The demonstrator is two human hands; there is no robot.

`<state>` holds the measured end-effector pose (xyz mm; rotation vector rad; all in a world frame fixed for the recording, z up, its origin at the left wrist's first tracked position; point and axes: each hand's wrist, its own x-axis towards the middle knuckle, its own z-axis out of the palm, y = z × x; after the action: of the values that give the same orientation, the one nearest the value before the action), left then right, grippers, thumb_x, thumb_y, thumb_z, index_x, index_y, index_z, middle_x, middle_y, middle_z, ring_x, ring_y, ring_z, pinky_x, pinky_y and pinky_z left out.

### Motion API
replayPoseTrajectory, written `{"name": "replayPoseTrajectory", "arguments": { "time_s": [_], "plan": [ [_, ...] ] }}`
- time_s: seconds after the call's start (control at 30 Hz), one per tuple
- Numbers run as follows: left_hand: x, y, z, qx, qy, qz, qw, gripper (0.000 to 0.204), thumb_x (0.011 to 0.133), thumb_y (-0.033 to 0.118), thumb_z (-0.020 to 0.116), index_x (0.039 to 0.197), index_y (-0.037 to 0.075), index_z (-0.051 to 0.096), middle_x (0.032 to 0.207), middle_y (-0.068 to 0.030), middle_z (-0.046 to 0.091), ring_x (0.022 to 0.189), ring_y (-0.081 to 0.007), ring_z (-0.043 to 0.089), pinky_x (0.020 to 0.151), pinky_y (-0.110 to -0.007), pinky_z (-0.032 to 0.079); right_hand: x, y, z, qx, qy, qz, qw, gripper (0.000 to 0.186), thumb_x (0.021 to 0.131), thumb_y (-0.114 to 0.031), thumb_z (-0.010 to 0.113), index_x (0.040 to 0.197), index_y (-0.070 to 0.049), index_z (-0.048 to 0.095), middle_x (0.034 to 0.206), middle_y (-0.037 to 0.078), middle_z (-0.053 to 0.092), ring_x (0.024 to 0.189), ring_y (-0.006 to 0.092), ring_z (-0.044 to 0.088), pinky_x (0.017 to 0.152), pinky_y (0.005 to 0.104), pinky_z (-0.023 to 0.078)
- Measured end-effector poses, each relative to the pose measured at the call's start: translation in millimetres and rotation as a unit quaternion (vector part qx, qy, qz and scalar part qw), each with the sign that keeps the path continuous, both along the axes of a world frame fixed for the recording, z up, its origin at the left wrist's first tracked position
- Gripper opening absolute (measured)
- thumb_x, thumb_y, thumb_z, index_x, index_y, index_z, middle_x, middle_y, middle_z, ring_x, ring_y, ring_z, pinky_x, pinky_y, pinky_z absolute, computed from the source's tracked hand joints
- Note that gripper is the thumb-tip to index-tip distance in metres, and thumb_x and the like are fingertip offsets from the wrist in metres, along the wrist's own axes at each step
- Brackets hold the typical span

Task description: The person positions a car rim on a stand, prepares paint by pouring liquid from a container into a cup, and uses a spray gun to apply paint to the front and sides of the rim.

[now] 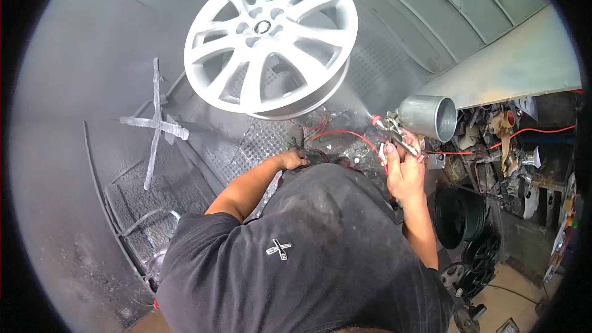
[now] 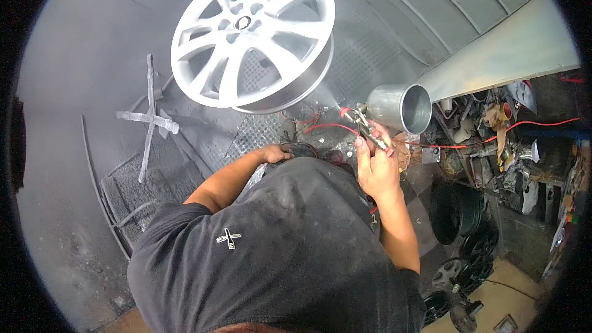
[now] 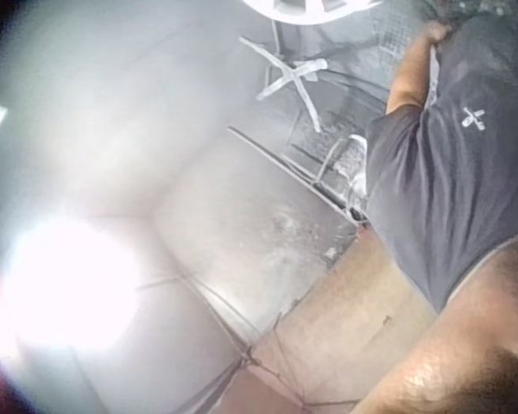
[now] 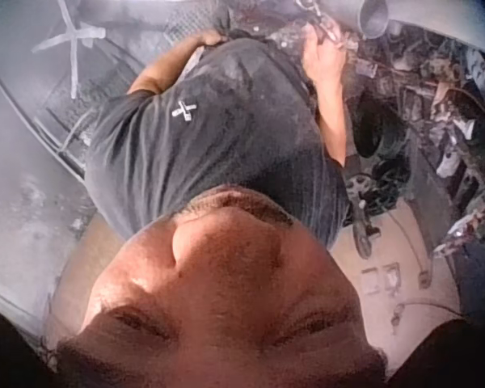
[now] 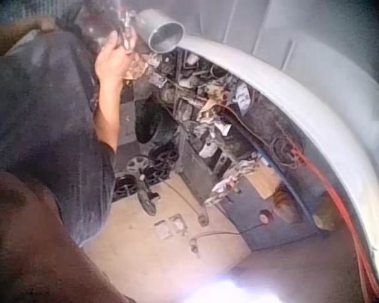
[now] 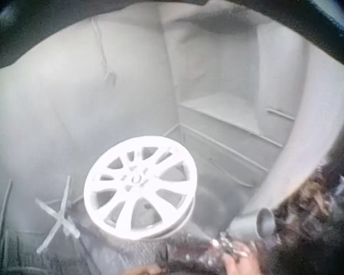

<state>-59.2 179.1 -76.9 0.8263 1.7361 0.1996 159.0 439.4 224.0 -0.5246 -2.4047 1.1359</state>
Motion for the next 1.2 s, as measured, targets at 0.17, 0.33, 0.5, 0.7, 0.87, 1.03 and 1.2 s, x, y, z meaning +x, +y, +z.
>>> {"name": "replayPoseTrajectory", "arguments": {
  "time_s": [0.17,0.33,0.5,0.7,0.87,1.03,1.2],
  "plan": [
    [0.7,-1.5,24.0,0.009,-0.023,0.040,0.999,0.064,0.092,0.058,0.056,0.133,0.010,0.064,0.147,-0.0210,0.052,0.135,-0.0380,0.049,0.112,-0.043,0.038,-5.8,-10.4,1.1,-0.018,-0.004,0.007,1.000,0.030,0.100,-0.014,0.058,0.122,0.007,0.060,0.122,0.025,0.061,0.113,0.0398,0.061,0.099,0.0436,0.047],
    [1.6,0.0,13.2,0.035,0.016,0.053,0.998,0.063,0.091,0.057,0.060,0.133,0.010,0.063,0.129,-0.0196,0.066,0.121,-0.0349,0.061,0.104,-0.042,0.044,-9.8,-8.4,1.5,0.045,0.034,0.016,0.998,0.028,0.098,-0.011,0.060,0.121,0.006,0.061,0.122,0.023,0.062,0.110,0.0382,0.063,0.096,0.0419,0.049],
    [0.5,0.6,30.1,0.015,-0.023,0.065,0.998,0.063,0.092,0.053,0.060,0.133,0.005,0.062,0.147,-0.0190,0.052,0.134,-0.0356,0.050,0.112,-0.040,0.039,-13.4,-18.3,-0.7,0.062,0.017,0.031,0.997,0.026,0.096,-0.011,0.064,0.120,0.000,0.064,0.121,0.014,0.066,0.094,0.0309,0.071,0.078,0.0400,0.056],
    [6.5,-18.6,20.6,0.042,0.000,0.107,0.993,0.065,0.093,0.053,0.060,0.136,0.004,0.060,0.132,-0.0239,0.063,0.125,-0.0356,0.059,0.108,-0.041,0.043,-21.2,-28.6,0.2,-0.008,0.000,0.068,0.998,0.033,0.098,-0.016,0.062,0.129,-0.006,0.058,0.108,0.015,0.068,0.085,0.0296,0.070,0.075,0.0379,0.055],
    [-5.2,-29.5,7.5,-0.002,0.053,0.050,0.997,0.065,0.093,0.057,0.056,0.134,0.007,0.062,0.137,-0.0214,0.060,0.129,-0.0378,0.055,0.110,-0.042,0.041,-32.5,7.0,31.6,-0.179,-0.046,-0.032,0.982,0.032,0.103,-0.011,0.050,0.134,-0.002,0.054,0.114,0.008,0.067,0.086,0.0181,0.064,0.078,0.0317,0.052],
    [-15.6,-40.8,6.3,0.042,0.051,0.103,0.992,0.063,0.093,0.055,0.058,0.132,0.006,0.062,0.136,-0.0214,0.060,0.128,-0.0382,0.056,0.108,-0.043,0.043,-57.8,22.0,40.6,0.031,-0.049,-0.071,0.996,0.032,0.102,-0.012,0.051,0.129,0.005,0.052,0.096,0.014,0.065,0.081,0.0227,0.061,0.078,0.0385,0.051],
    [-29.3,-32.1,3.6,0.159,-0.206,0.472,0.842,0.044,0.095,0.029,0.065,0.131,0.005,0.056,0.124,-0.0154,0.066,0.110,-0.0317,0.065,0.096,-0.043,0.049,-88.2,-18.3,37.0,-0.019,-0.079,0.050,0.995,0.031,0.102,-0.015,0.053,0.127,0.002,0.052,0.089,0.016,0.064,0.080,0.0238,0.062,0.075,0.0392,0.049]
  ]
}}
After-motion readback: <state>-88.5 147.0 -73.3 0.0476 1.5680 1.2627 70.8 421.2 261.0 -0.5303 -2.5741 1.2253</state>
